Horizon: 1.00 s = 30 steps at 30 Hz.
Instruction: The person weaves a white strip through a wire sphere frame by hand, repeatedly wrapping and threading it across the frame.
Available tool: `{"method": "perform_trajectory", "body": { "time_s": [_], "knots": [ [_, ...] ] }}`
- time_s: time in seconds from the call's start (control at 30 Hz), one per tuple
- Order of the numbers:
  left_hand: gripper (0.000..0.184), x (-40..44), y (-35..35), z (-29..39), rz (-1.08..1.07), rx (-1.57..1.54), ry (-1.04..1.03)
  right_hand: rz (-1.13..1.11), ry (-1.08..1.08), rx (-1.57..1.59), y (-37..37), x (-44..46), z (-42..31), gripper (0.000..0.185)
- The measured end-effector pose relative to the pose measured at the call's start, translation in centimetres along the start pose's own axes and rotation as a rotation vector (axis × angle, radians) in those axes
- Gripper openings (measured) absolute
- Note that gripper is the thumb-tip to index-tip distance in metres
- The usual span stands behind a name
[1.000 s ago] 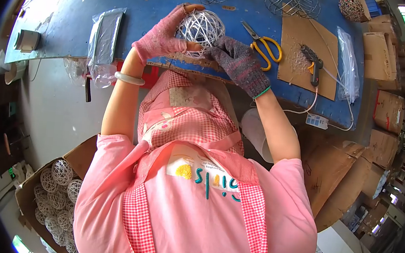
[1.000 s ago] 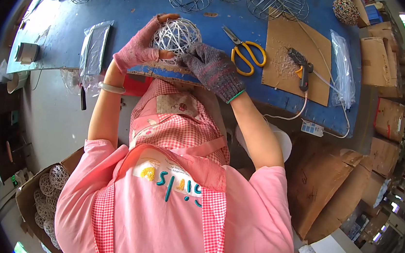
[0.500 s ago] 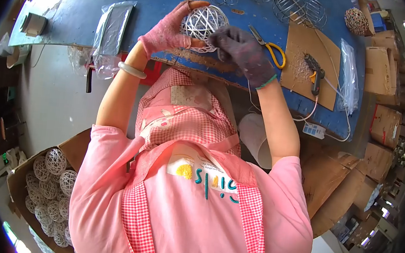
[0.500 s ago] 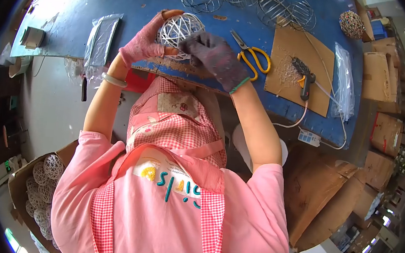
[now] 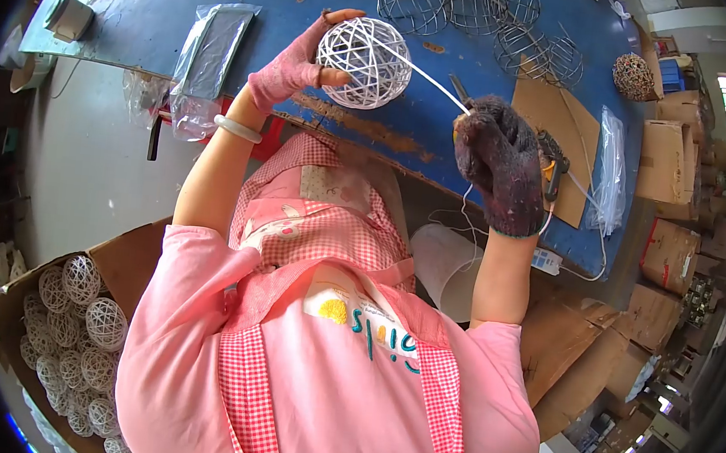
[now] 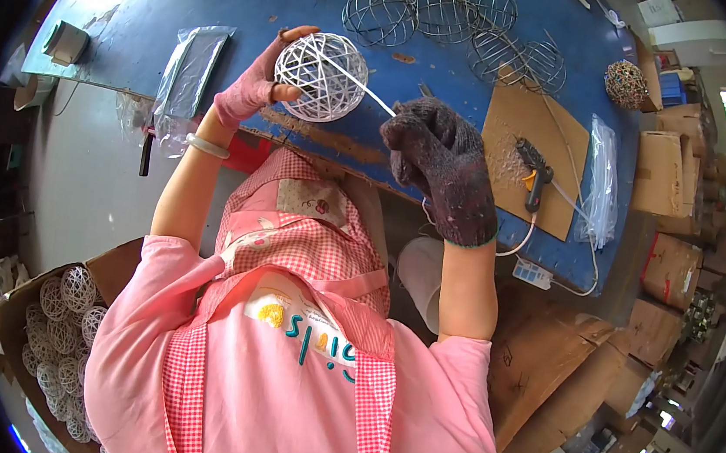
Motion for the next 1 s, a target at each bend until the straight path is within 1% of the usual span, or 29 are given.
{"method": "perform_trajectory", "body": {
  "time_s": [0.23, 0.37, 0.47, 0.6, 0.8, 0.87, 1.0],
  "knots": [
    [0.097, -0.7, 0.7, -0.4, 0.074, -0.055, 0.024, 0.042, -0.026, 0.007, -0.9, 0.0, 0.0, 0.026],
    [0.096, -0.8, 1.1, -0.8, 0.125, -0.002, 0.028, 0.019, -0.026, 0.013, -0.6, 0.1, 0.5, 0.024],
    [0.095, -0.8, 0.8, -0.7, 0.132, 0.030, 0.045, 0.023, -0.049, -0.049, -0.9, -0.1, 0.4, 0.024],
    [0.099, -0.5, 0.8, -0.6, 0.121, 0.073, 0.064, -0.011, -0.031, -0.042, -1.4, -0.2, 0.4, 0.021],
    [0.094, -0.3, 0.5, -0.5, 0.136, 0.065, 0.098, -0.037, -0.016, -0.082, -1.4, -0.2, 0.7, 0.017],
    [0.084, -0.3, 0.4, -0.6, 0.166, 0.006, 0.087, -0.044, -0.053, -0.069, -1.4, -0.3, 0.8, 0.016],
    [0.079, -0.2, -0.7, -0.3, 0.209, -0.073, 0.168, -0.055, -0.031, -0.060, -1.8, -0.3, 1.1, 0.014]
  ]
}}
Point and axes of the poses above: each hand's wrist, its own x-axis towards the middle knuckle, its own y-axis out of the back of the hand, z = x × y, the point moved 1 cm from there along x, towards the middle knuckle, and after that the axes turned 10 degrees about z, right-handed, at the moved point
